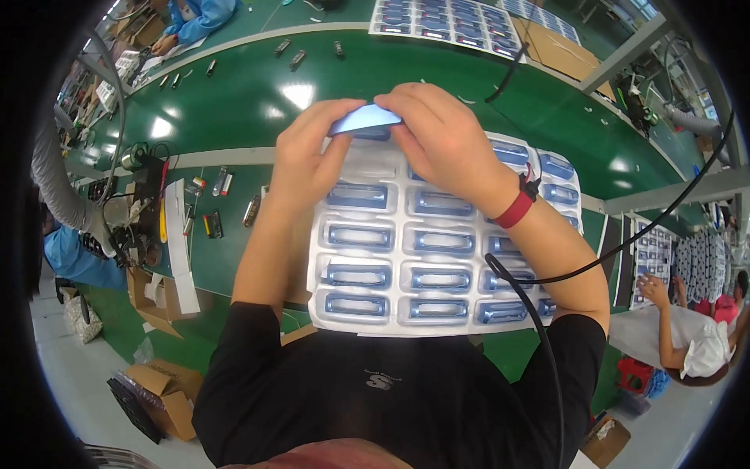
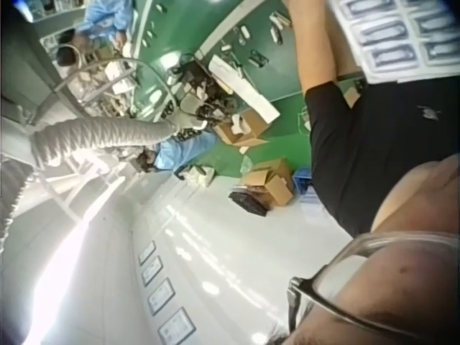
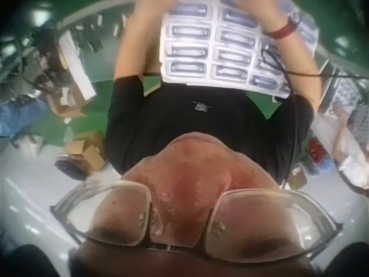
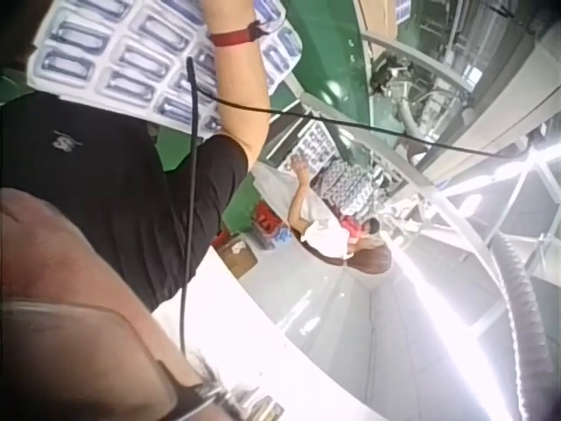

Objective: The person assembles lithium battery packs by hand, inserting lithium battery cells into plastic battery cases and then fitting plastic covers onto the cases.

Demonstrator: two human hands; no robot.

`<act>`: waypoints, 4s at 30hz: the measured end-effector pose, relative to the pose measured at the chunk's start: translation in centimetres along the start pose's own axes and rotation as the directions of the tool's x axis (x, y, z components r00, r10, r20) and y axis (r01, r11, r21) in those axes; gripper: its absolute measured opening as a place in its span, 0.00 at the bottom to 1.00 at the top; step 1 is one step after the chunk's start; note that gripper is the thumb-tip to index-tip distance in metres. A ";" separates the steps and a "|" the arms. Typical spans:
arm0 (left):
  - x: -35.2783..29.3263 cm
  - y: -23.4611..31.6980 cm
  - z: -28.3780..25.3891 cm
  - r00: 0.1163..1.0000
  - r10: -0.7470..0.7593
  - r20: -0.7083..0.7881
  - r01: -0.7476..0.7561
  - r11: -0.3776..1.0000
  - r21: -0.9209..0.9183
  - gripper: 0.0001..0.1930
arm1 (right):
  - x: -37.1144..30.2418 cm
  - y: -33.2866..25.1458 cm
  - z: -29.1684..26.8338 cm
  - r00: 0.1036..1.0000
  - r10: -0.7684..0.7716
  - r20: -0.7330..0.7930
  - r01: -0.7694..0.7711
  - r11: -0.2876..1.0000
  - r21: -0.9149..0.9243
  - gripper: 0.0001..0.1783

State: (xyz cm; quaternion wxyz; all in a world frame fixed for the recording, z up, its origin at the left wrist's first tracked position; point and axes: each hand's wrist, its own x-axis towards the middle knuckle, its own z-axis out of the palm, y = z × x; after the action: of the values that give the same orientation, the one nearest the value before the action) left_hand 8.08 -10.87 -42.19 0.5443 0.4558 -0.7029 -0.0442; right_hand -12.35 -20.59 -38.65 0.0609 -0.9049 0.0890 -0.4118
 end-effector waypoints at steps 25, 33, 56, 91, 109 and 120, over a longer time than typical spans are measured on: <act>-5.7 -16.4 -4.1 0.825 -0.548 0.141 0.271 0.601 0.752 0.19 | -1.6 -1.7 2.6 0.817 0.454 0.357 -0.503 0.863 0.054 0.06; -5.9 -17.6 -1.5 0.768 -0.584 0.263 0.312 0.699 0.643 0.16 | -2.2 -0.6 2.3 0.842 0.251 0.477 -0.234 0.967 -0.095 0.07; 0.0 0.3 -3.4 0.930 -0.255 0.264 0.333 0.887 -0.318 0.20 | 0.7 -1.3 -1.4 0.941 0.297 0.162 -0.337 0.861 0.380 0.10; -0.2 1.8 -1.2 0.993 -0.120 0.007 0.120 0.993 0.002 0.15 | -0.7 -2.3 -0.7 0.939 0.326 0.107 -0.336 0.809 0.482 0.08; -0.4 -0.2 -3.8 0.820 -0.193 0.539 0.417 0.847 -0.331 0.12 | -1.4 -1.2 -4.5 0.932 0.343 0.114 -0.351 0.783 0.514 0.11; 0.4 -0.4 -1.0 0.725 -0.381 0.573 0.649 0.101 -0.754 0.24 | 0.1 -2.5 -2.8 0.995 0.073 0.068 -0.080 0.991 0.107 0.13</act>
State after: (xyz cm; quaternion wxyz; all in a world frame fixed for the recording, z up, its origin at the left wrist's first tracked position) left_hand 9.12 -10.96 -41.68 0.5609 0.2652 -0.3934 -0.6785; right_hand -14.13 -18.30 -36.24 0.1292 -0.9087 0.0988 -0.3845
